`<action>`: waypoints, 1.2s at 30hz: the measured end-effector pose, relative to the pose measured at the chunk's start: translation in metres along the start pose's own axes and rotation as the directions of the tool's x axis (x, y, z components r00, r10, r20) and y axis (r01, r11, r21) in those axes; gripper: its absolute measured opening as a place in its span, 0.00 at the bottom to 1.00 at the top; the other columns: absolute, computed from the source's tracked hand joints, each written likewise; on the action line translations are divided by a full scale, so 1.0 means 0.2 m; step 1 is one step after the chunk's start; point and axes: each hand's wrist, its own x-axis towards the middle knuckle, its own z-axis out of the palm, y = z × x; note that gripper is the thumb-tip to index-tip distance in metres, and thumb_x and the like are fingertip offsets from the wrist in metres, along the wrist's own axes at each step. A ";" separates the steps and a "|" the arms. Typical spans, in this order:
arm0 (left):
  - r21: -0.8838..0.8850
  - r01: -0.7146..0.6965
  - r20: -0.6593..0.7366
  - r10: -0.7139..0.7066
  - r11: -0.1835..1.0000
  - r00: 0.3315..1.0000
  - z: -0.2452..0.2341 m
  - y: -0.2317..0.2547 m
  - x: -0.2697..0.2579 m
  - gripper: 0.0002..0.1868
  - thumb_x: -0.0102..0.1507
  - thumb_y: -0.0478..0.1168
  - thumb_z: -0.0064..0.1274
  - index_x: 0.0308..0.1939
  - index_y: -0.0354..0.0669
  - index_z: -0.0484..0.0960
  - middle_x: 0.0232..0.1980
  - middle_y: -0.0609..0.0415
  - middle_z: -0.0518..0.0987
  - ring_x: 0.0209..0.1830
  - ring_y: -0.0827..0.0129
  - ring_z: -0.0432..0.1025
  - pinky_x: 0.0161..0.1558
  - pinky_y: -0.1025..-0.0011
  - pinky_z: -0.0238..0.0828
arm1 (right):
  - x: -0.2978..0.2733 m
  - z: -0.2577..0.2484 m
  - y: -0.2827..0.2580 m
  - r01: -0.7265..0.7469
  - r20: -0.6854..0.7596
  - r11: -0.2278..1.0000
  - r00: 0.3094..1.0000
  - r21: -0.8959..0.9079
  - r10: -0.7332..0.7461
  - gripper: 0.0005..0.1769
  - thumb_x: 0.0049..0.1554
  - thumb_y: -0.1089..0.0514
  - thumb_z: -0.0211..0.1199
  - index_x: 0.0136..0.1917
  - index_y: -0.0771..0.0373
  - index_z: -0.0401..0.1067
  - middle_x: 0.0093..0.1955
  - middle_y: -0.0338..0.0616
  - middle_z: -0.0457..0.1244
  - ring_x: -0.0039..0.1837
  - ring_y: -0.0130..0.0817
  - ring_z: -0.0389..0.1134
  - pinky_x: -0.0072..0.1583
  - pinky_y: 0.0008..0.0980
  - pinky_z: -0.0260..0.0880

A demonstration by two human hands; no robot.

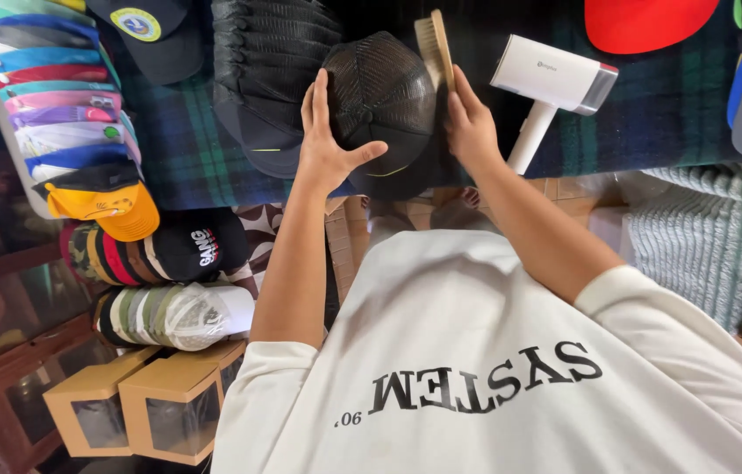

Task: Brushing and steaming various baseball caps to clean them and restore their shape.

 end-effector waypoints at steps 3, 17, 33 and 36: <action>-0.008 0.017 0.015 -0.017 1.000 1.000 0.00 0.01 0.00 0.70 0.49 0.73 0.68 0.81 0.72 0.33 0.86 0.41 0.37 0.86 0.44 0.43 0.67 0.39 0.63 | 0.07 -0.03 0.02 -0.065 0.097 0.996 0.994 0.056 0.059 0.29 0.69 0.48 0.51 0.82 0.40 0.57 0.30 0.27 0.49 0.30 0.21 0.50 0.31 0.24 0.52; -0.002 0.045 0.014 -0.045 0.999 0.999 0.01 0.00 0.00 0.69 0.50 0.70 0.71 0.80 0.73 0.34 0.86 0.44 0.38 0.84 0.42 0.49 0.67 0.39 0.65 | -0.20 -0.11 0.01 0.589 0.258 0.773 0.805 -0.236 -0.534 0.24 0.71 0.61 0.51 0.79 0.62 0.57 0.79 0.55 0.55 0.79 0.48 0.57 0.74 0.36 0.63; 0.002 0.097 0.005 -0.097 0.995 0.995 -0.02 0.08 -0.02 0.68 0.51 0.66 0.72 0.80 0.73 0.35 0.86 0.47 0.37 0.82 0.38 0.50 0.66 0.36 0.64 | -0.08 -0.23 0.09 0.779 0.355 0.495 0.620 -0.384 -0.700 0.30 0.73 0.64 0.52 0.84 0.50 0.52 0.60 0.53 0.69 0.52 0.45 0.71 0.51 0.38 0.68; -0.023 0.077 0.007 -0.077 0.997 0.997 0.00 0.02 0.00 0.68 0.51 0.62 0.74 0.80 0.71 0.36 0.85 0.46 0.38 0.83 0.43 0.49 0.69 0.39 0.61 | -0.15 -0.20 -0.17 0.660 0.350 0.478 0.731 -0.580 -0.585 0.26 0.73 0.59 0.55 0.82 0.47 0.59 0.47 0.44 0.68 0.40 0.39 0.64 0.40 0.38 0.63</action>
